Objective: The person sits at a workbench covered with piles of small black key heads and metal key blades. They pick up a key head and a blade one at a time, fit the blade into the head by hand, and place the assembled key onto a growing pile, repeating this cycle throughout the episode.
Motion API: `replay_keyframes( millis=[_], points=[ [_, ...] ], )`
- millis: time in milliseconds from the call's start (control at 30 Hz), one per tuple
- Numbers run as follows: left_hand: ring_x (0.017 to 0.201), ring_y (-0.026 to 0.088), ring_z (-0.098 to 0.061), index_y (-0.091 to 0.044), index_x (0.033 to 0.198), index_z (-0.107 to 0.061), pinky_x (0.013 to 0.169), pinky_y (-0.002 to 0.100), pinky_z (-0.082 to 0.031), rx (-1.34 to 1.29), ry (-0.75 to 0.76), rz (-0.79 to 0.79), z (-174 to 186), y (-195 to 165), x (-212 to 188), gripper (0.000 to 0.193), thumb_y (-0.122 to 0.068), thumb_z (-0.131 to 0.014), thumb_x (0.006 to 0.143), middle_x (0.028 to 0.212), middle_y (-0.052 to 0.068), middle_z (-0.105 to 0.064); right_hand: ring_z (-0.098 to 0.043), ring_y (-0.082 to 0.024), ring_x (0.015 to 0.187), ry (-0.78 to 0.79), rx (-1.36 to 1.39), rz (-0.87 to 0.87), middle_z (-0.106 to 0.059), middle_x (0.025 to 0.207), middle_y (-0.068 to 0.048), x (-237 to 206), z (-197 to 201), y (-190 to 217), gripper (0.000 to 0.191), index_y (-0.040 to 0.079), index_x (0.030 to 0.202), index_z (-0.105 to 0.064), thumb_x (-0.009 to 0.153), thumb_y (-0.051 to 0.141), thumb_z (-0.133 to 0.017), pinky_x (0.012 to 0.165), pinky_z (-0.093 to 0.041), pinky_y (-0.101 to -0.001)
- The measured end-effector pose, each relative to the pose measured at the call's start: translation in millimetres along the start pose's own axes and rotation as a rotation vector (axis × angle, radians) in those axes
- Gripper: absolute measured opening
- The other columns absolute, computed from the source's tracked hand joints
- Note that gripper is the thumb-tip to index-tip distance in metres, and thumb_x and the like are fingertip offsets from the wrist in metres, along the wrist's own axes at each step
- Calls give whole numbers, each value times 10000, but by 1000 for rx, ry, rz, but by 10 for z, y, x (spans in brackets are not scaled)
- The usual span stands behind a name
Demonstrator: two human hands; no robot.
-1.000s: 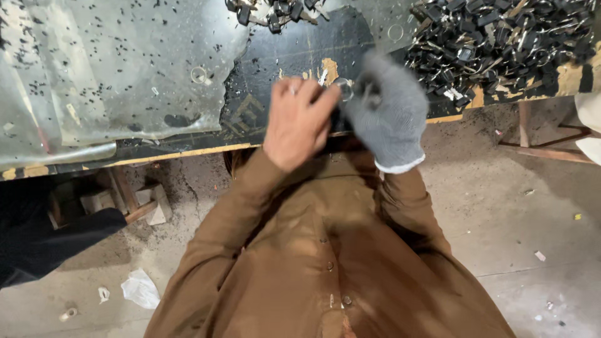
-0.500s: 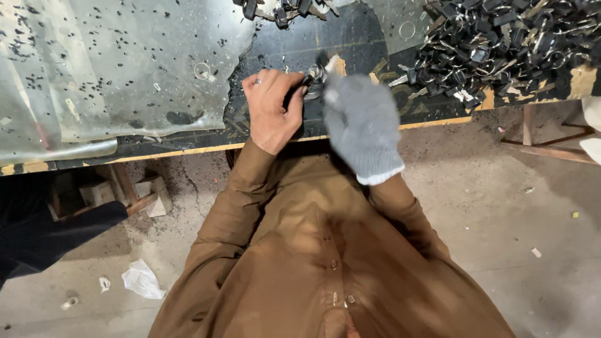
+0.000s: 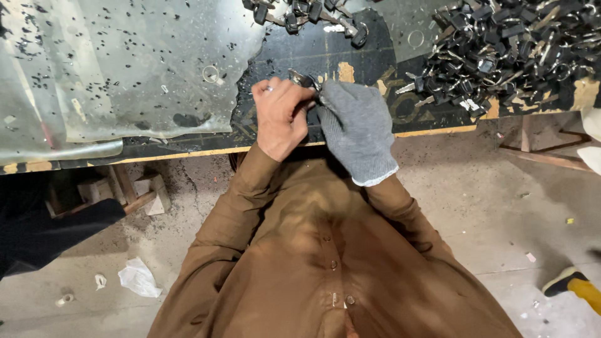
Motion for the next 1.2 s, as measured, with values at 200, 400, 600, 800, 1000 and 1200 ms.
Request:
replay_keyframes(
  millis=[200,400,600,800,1000,1200],
  points=[
    [896,242,-610,-97,1035,-670,976,422,-344,-51,-31,8,76,-79,19,233,-3,-747,837,922,6,-655,-630,-359,974,-33,-60,8,-678,1013,-115,55,67,-1,308,75,1176,-676,875,75,-742,839,-493,-460],
    [1132,272,-556,-118,1328,-613,1014,457,-354,-53,-16,31,223,-142,26,485,-60,-715,858,1249,89,-598,-623,-355,1050,-203,37,-16,-659,1113,-146,-152,347,74,343,57,1202,-632,881,91,-748,916,-512,-456],
    [1086,267,-528,-207,1250,-648,965,490,-317,330,75,-118,-125,-10,245,310,-160,-745,959,1110,26,-619,-596,-368,998,-223,-337,-32,-623,1053,-147,4,409,-141,272,42,1162,-611,918,83,-725,882,-485,-475],
    [1028,266,-554,-74,1243,-677,959,442,-343,140,-39,-1,-40,-69,2,301,-74,-712,944,1046,63,-596,-622,-351,937,5,27,-52,-639,955,-134,-177,146,-161,237,51,1110,-642,892,102,-719,829,-468,-470],
    [946,254,-574,-112,1095,-692,922,420,-341,51,-51,25,16,-117,-80,218,-43,-722,890,947,46,-598,-622,-361,1038,-152,-13,32,-663,1098,-139,-123,192,-15,304,42,1190,-635,913,133,-722,895,-482,-458],
    [904,261,-547,-94,1069,-686,898,423,-335,45,-22,-45,-39,-132,-42,287,16,-697,804,883,58,-546,-616,-359,981,8,-160,-15,-646,1015,-120,-17,-3,-11,205,77,1116,-643,927,103,-717,836,-475,-465]
  ],
)
Point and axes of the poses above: each hand's wrist, its own x-axis towards the middle knuckle, its own z-axis out of the back of the hand, y = z × x, the point moved 10 cm from there along x, towards the middle knuckle
